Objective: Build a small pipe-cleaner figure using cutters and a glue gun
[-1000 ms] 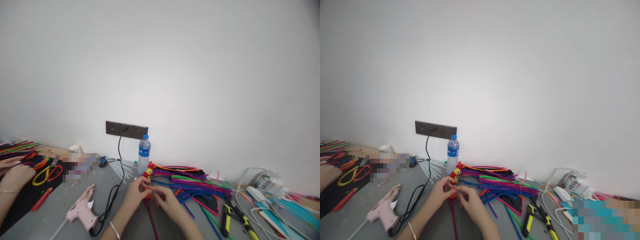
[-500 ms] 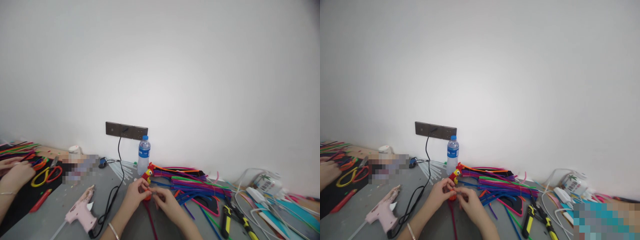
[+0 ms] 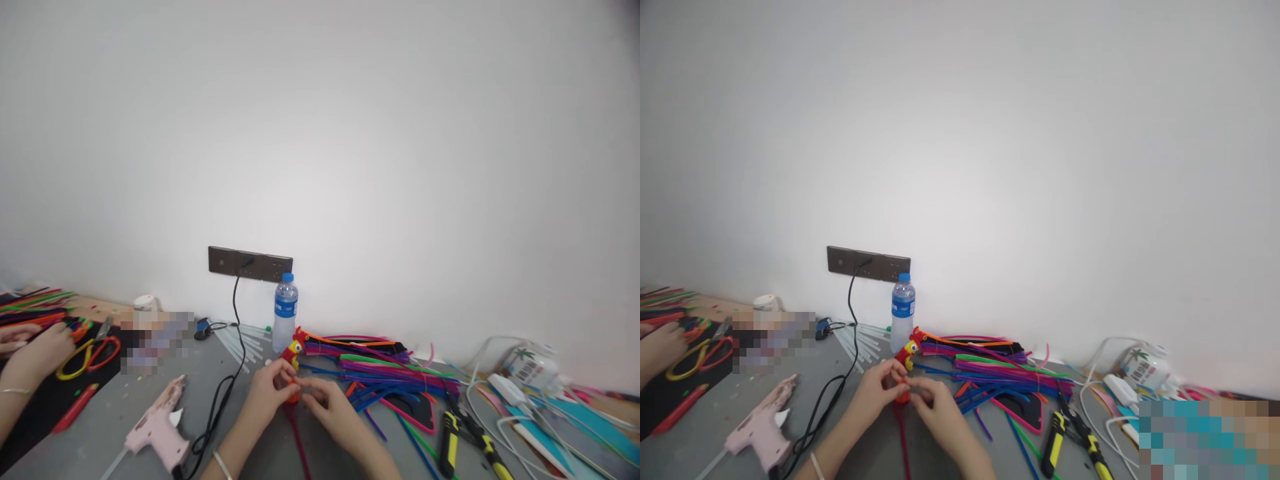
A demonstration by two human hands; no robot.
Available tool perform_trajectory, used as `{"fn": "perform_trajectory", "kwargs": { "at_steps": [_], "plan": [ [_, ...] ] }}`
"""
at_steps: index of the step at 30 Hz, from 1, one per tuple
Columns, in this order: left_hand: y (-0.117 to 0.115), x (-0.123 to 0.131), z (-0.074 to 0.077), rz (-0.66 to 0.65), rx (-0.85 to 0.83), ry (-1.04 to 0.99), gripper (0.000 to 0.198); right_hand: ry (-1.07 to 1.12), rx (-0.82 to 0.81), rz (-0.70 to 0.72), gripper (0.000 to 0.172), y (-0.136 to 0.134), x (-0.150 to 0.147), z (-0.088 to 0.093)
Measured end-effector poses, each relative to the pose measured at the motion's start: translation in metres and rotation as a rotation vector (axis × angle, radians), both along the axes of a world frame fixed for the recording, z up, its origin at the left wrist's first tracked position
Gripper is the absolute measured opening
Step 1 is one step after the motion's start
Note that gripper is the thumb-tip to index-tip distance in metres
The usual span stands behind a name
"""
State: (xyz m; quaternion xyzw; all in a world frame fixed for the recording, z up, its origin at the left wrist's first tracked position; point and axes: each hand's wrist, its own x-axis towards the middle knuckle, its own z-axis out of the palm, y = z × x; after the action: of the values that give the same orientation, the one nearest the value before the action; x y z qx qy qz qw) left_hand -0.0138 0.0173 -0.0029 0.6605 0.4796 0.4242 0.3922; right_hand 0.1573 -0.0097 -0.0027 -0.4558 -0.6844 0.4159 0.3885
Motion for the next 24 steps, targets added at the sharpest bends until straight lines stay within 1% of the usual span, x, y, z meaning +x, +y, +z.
{"fn": "perform_trajectory", "kwargs": {
  "at_steps": [7, 15, 19, 24],
  "plan": [
    [0.000, -0.001, 0.002, -0.001, -0.014, 0.021, 0.012, 0.038, -0.055, 0.022, 0.031, 0.000, -0.001, -0.001],
    [0.002, -0.004, -0.001, -0.023, -0.015, 0.055, 0.013, 0.066, -0.064, 0.049, 0.029, -0.003, -0.002, 0.009],
    [0.001, -0.003, 0.000, -0.038, -0.032, 0.035, 0.014, 0.081, -0.075, 0.050, 0.030, -0.003, -0.002, 0.007],
    [0.001, -0.003, 0.003, -0.029, -0.042, 0.024, 0.013, 0.130, -0.053, 0.079, 0.029, -0.003, -0.002, 0.006]
  ]
}}
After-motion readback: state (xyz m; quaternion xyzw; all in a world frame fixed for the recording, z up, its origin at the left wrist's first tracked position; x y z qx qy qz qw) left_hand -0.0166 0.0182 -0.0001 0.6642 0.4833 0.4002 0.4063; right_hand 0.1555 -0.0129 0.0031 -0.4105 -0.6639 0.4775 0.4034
